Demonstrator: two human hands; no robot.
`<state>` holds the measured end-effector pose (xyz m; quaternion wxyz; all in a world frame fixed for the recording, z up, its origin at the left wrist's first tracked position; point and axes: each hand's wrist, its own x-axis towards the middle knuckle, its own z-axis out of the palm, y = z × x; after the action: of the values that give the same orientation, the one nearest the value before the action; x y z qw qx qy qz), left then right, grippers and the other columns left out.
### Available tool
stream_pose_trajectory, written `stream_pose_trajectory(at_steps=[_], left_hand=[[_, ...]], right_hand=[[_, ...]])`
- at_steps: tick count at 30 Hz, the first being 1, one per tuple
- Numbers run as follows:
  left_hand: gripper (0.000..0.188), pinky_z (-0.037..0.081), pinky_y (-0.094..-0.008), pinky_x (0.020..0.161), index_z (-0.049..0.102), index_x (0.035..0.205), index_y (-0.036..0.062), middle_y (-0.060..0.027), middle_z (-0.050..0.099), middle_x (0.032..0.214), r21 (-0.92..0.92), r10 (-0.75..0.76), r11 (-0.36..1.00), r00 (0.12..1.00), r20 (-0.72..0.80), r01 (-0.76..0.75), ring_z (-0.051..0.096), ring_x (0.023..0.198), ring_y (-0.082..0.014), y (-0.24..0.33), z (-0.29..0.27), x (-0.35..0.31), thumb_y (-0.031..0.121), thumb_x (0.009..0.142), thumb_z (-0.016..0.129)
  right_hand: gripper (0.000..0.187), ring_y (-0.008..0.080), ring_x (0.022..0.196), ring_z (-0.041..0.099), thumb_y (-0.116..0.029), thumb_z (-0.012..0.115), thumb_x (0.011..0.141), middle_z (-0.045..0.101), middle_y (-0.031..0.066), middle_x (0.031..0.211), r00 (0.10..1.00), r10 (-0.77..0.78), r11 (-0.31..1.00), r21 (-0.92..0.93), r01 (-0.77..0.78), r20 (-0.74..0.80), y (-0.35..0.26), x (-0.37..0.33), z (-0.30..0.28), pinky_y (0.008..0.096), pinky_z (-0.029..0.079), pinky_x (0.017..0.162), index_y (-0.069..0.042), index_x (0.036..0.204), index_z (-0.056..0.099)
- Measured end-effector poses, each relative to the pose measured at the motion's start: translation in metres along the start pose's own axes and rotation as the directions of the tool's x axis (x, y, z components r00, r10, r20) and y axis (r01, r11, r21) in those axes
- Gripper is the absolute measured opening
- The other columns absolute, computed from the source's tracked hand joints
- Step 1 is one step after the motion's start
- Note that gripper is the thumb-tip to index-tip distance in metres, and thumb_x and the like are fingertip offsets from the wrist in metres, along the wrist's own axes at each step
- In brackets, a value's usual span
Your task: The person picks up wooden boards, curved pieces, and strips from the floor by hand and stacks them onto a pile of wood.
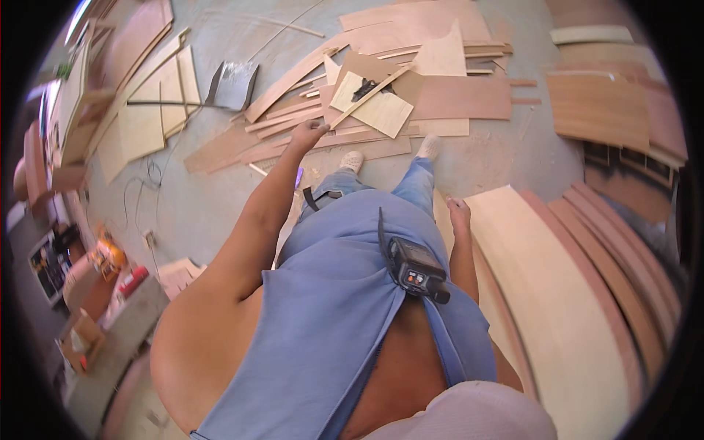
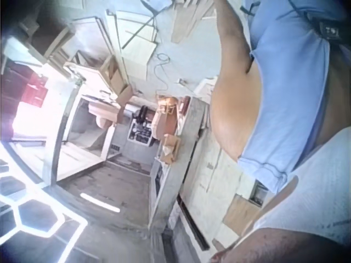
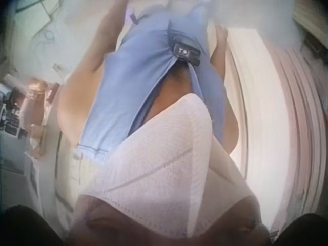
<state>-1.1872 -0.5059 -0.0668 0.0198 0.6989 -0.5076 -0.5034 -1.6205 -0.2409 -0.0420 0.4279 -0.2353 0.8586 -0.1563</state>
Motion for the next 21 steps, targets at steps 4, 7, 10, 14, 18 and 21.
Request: stream_pose_trajectory(at_steps=[4,7,10,14,18,21], left_hand=[[0.069,0.045,-0.0361,0.089,0.057,0.112,-0.0059,-0.0228,0.061,0.108,0.092,-0.191,0.974,0.972,-0.138,0.205,0.059,0.103,-0.0308,-0.044,0.021,-0.035,0.047,0.070,0.067],[0.067,0.045,-0.0364,0.089,0.057,0.112,-0.0054,-0.0232,0.060,0.109,0.031,-0.355,0.931,0.923,-0.149,0.363,0.058,0.103,-0.0308,-0.055,0.057,-0.046,0.045,0.070,0.068],[0.063,0.045,-0.0364,0.089,0.058,0.112,-0.0042,-0.0229,0.060,0.109,-0.022,-0.432,0.900,0.884,-0.181,0.435,0.058,0.105,-0.0311,-0.049,0.106,-0.061,0.042,0.070,0.067],[0.059,0.043,-0.0366,0.091,0.059,0.110,-0.0026,-0.0217,0.060,0.110,0.019,-0.441,0.891,0.874,-0.201,0.454,0.057,0.105,-0.0322,-0.043,0.159,-0.045,0.040,0.070,0.068],[0.051,0.044,-0.0396,0.090,0.062,0.106,0.0034,-0.0195,0.060,0.106,0.124,-0.321,0.928,0.922,-0.217,0.353,0.056,0.101,-0.0336,-0.023,0.206,0.047,0.036,0.068,0.069],[0.050,0.042,-0.0403,0.092,0.058,0.109,0.0045,-0.0179,0.056,0.111,0.172,-0.234,0.946,0.947,-0.221,0.274,0.051,0.107,-0.0345,-0.027,0.230,0.140,0.030,0.068,0.070]], right_hand=[[0.041,0.0255,0.088,0.062,-0.033,0.062,0.078,0.066,0.0178,0.092,0.969,0.001,0.985,-0.166,0.041,0.248,0.006,0.110,-0.029,0.0329,0.046,0.080,0.004,0.097,0.064],[0.034,0.0213,0.074,0.060,-0.031,0.061,0.079,0.065,0.0143,0.078,0.945,0.017,0.916,-0.385,0.116,0.326,0.022,0.219,-0.048,0.0329,0.046,0.070,0.003,0.085,0.065],[0.035,0.0249,0.074,0.061,-0.031,0.061,0.078,0.064,0.0187,0.075,0.911,-0.254,0.724,-0.560,0.402,0.326,-0.011,0.324,-0.060,0.0349,0.046,0.069,0.003,0.080,0.065],[0.038,0.0255,0.077,0.063,-0.035,0.062,0.077,0.065,0.0185,0.078,0.866,-0.198,0.778,-0.463,0.424,0.459,-0.107,0.365,0.001,0.0350,0.047,0.071,0.002,0.081,0.065],[0.038,0.0259,0.079,0.063,-0.036,0.062,0.077,0.065,0.0172,0.080,0.840,-0.169,0.732,-0.505,0.458,0.516,-0.146,0.423,0.054,0.0344,0.047,0.074,0.001,0.085,0.065],[0.039,0.0287,0.081,0.062,-0.038,0.063,0.076,0.065,0.0177,0.083,0.801,-0.207,0.634,-0.547,0.547,0.561,-0.150,0.472,0.111,0.0363,0.047,0.075,0.000,0.087,0.064]])
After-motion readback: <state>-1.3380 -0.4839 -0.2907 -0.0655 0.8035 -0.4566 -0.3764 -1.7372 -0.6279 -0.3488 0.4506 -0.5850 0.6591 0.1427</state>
